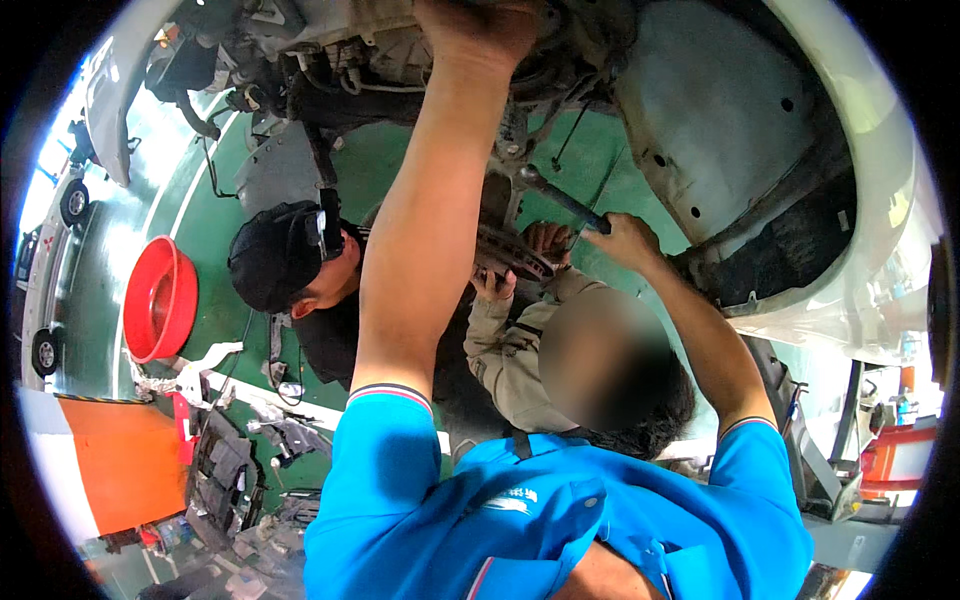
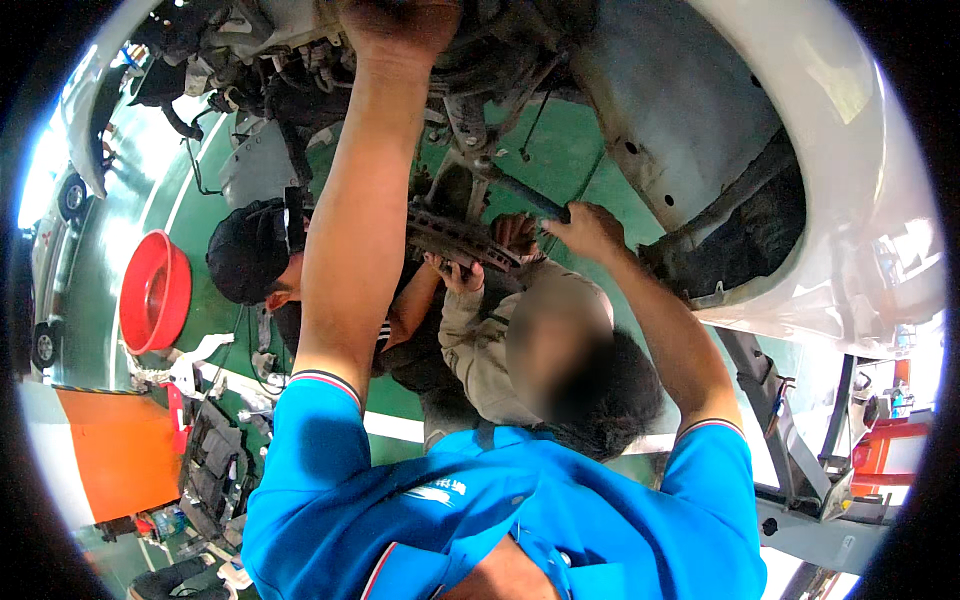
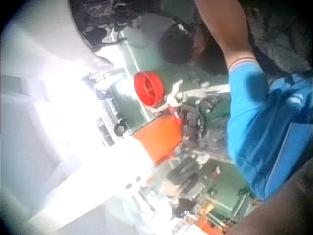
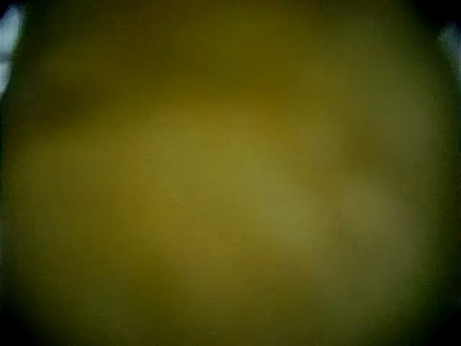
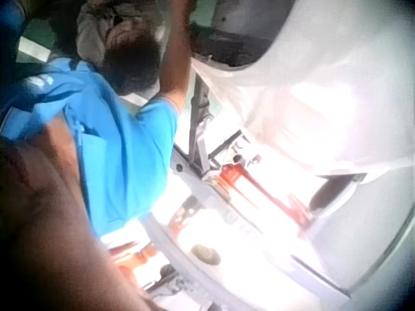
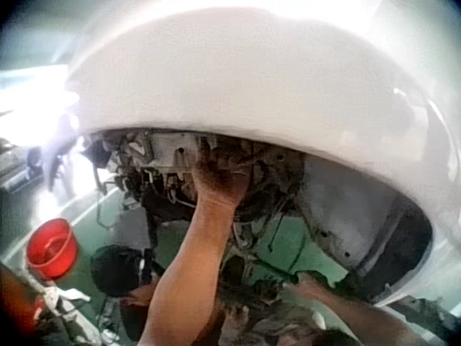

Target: The person works on a car's suspension system, using tools to remove and adjust components. They collaborate with another person to handle parts and ensure proper alignment.

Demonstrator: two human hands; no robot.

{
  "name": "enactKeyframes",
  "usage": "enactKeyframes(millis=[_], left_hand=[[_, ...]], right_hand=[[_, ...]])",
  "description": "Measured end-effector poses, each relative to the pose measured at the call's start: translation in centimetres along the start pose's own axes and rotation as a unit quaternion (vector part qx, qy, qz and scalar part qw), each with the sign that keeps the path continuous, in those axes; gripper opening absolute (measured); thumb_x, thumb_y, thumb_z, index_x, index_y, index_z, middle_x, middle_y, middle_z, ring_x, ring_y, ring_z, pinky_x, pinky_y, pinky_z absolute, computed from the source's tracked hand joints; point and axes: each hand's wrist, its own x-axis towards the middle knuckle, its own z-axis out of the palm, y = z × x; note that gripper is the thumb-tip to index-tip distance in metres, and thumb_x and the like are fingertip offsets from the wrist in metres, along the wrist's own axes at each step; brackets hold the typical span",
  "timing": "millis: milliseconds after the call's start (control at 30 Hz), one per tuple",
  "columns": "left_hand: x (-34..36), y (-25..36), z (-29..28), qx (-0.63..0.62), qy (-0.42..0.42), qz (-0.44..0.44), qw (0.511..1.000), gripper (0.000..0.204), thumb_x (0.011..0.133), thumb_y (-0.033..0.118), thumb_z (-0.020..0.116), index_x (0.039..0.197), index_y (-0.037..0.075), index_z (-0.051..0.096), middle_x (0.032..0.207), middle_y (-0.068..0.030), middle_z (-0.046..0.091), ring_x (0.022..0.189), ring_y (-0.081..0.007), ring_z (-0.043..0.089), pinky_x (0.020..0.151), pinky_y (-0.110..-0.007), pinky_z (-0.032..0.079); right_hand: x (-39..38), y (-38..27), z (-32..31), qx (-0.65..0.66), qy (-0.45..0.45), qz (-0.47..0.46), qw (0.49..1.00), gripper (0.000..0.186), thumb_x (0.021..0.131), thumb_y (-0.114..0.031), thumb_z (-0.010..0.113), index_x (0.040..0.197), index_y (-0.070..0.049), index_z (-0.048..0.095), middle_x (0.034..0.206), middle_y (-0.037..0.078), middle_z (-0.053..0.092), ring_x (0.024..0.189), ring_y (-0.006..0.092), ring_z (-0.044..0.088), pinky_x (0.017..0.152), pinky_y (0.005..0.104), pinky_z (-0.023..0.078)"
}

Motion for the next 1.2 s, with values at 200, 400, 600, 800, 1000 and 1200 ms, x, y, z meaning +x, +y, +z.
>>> enactKeyframes(millis=[200, 400, 600, 800, 1000, 1200], left_hand=[[-0.6, 0.2, -0.5, -0.08, -0.051, -0.056, 0.994, 0.051, 0.104, 0.045, 0.033, 0.066, 0.012, 0.04, 0.055, -0.0018, 0.035, 0.049, -0.0179, 0.031, 0.054, -0.036, 0.04], [0.4, 0.7, -1.4, -0.025, -0.102, -0.024, 0.994, 0.052, 0.105, 0.043, 0.03, 0.062, 0.014, 0.033, 0.053, -0.0011, 0.028, 0.049, -0.0173, 0.027, 0.05, -0.037, 0.033], [0.0, 0.6, -1.4, -0.011, -0.103, -0.016, 0.995, 0.048, 0.106, 0.038, 0.03, 0.063, 0.016, 0.033, 0.053, -0.0015, 0.028, 0.049, -0.0178, 0.026, 0.05, -0.034, 0.028], [-0.1, 1.4, -1.3, -0.023, -0.099, -0.049, 0.994, 0.044, 0.105, 0.033, 0.035, 0.065, 0.015, 0.038, 0.057, -0.0001, 0.032, 0.05, -0.0166, 0.026, 0.051, -0.033, 0.028], [0.1, 1.4, -1.4, 0.02, -0.099, -0.029, 0.994, 0.043, 0.105, 0.029, 0.036, 0.065, 0.015, 0.04, 0.058, -0.0002, 0.032, 0.052, -0.0158, 0.028, 0.052, -0.033, 0.029], [0.0, 0.2, -1.2, -0.015, -0.139, -0.029, 0.99, 0.044, 0.105, 0.03, 0.034, 0.064, 0.014, 0.038, 0.057, -0.0019, 0.031, 0.052, -0.0178, 0.029, 0.057, -0.033, 0.038]], right_hand=[[-2.6, -3.7, -2.9, 0.022, 0.061, -0.075, 0.995, 0.058, 0.087, -0.056, 0.059, 0.085, 0.002, 0.063, 0.081, 0.023, 0.064, 0.079, 0.0397, 0.064, 0.069, 0.0512, 0.048], [0.2, -1.6, 0.9, -0.052, 0.034, -0.041, 0.997, 0.052, 0.089, -0.05, 0.059, 0.09, 0.001, 0.064, 0.08, 0.022, 0.065, 0.078, 0.0405, 0.065, 0.071, 0.05, 0.05], [0.3, -0.9, 1.7, -0.024, 0.031, -0.03, 0.999, 0.051, 0.087, -0.051, 0.064, 0.088, 0.0, 0.061, 0.074, 0.016, 0.061, 0.072, 0.0333, 0.062, 0.065, 0.0472, 0.047], [-2.1, -3.4, -2.6, 0.05, 0.067, -0.048, 0.995, 0.049, 0.086, -0.047, 0.065, 0.093, 0.001, 0.064, 0.081, 0.021, 0.065, 0.079, 0.0371, 0.065, 0.071, 0.0485, 0.05], [-7.2, -5.2, -7.1, 0.273, 0.189, -0.148, 0.932, 0.05, 0.085, -0.04, 0.073, 0.109, 0.003, 0.065, 0.097, 0.019, 0.068, 0.095, 0.0208, 0.063, 0.088, 0.0353, 0.048], [1.0, 1.5, 1.8, -0.028, 0.055, 0.079, 0.995, 0.041, 0.086, -0.04, 0.067, 0.09, 0.001, 0.067, 0.079, 0.022, 0.066, 0.08, 0.036, 0.067, 0.072, 0.044, 0.051]])
